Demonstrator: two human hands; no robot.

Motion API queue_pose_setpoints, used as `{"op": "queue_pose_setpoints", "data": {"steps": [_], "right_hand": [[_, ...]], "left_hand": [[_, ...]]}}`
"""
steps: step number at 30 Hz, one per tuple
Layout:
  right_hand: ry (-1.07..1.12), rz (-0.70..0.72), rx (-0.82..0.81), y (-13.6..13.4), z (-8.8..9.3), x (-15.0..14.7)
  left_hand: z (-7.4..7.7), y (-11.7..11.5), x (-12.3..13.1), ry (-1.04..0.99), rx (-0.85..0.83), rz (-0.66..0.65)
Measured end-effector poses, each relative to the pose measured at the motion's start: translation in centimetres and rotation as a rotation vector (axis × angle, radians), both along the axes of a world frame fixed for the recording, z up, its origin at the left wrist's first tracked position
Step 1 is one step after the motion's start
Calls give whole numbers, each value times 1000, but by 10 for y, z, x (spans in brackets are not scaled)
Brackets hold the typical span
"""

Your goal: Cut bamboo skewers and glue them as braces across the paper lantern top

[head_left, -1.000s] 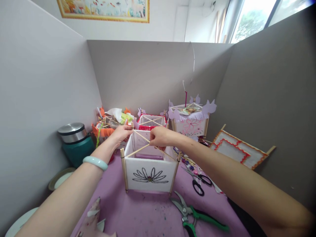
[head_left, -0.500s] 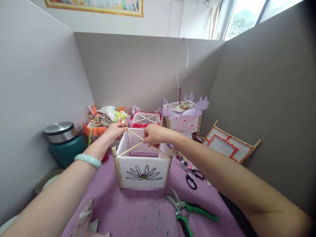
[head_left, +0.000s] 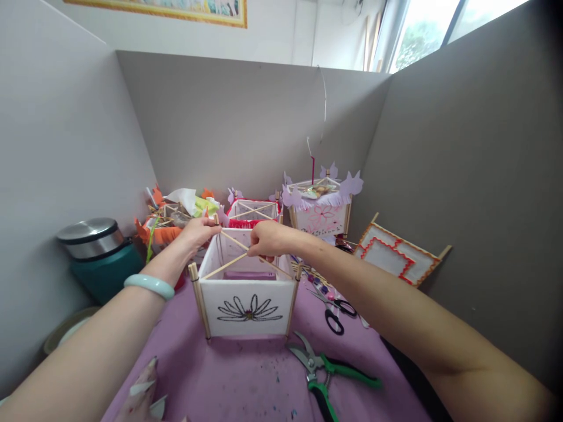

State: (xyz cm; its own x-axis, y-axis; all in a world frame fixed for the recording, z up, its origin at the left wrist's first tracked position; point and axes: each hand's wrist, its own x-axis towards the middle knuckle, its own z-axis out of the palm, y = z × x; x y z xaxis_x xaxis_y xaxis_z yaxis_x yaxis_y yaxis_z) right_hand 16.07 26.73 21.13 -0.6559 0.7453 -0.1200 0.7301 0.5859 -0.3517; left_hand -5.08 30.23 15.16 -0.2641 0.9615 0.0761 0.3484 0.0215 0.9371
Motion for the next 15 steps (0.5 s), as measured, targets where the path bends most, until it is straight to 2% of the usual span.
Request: {"op": "queue_pose_setpoints", "data": {"steps": [9, 15], "right_hand": [[-14, 62, -83, 0, 1, 10], [36, 55, -181, 4, -6, 12]], "left_hand": [[0, -3, -4, -7, -8, -40], [2, -9, -4, -24, -18, -62]]}}
